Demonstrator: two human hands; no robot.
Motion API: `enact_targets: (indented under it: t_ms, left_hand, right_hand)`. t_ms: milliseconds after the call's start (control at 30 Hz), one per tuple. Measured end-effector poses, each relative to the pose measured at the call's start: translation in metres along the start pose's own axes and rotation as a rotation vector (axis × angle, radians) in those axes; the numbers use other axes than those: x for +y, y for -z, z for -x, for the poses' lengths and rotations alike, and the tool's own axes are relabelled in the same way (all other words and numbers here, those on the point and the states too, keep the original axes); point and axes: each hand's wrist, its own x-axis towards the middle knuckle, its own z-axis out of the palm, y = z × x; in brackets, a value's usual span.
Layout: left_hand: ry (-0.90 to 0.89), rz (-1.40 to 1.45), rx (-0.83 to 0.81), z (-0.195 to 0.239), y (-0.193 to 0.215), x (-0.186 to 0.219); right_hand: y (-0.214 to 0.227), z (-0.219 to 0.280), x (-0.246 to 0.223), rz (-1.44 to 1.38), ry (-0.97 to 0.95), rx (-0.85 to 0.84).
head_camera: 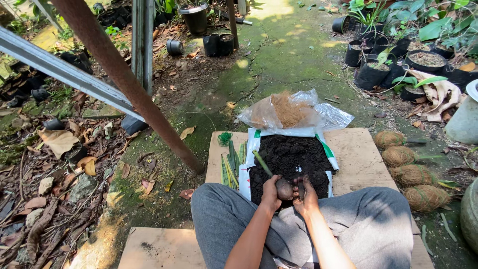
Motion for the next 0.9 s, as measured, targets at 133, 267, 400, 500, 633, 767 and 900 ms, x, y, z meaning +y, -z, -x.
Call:
enact_targets:
  t_ms: [133, 267, 400, 500, 633, 767, 900]
  left_hand:
    - [0.03, -0.034, -0.098, 0.005, 0.001, 0.003]
    - [-0.048, -0.069, -0.067, -0.001, 0.004, 0.0]
    - [-0.101, -0.029, 0.014, -0.009, 0.011, -0.004]
    - [-0.106, -0.018, 0.067, -0.011, 0.014, -0.002]
    - [-0.079, 0.072, 0.026, -0.011, 0.013, 0.001]
    - [-0.023, 0.116, -0.048, -0.01, 0.012, 0.0]
    - [-0.021, 0.099, -0.099, -0.01, 0.009, 0.0]
  right_hand:
    - [0.004, -0.006, 0.001, -0.012, -0.005, -0.032]
    - [0.002, -0.01, 0.006, 0.178, 0.108, 0.11]
    - [-0.007, -0.002, 0.002, 0.047, 0.083, -0.013]
    - [-0.019, 0.008, -0.004, 0.034, 0.061, 0.109]
    - [-0.03, 0.013, -0.015, -0.079, 0.036, -0.013]
    - [-0.032, 0.014, -0.018, -0.201, -0.016, 0.114]
    - [-0.025, 0.008, -0.012, -0.131, 0.033, 0.004]
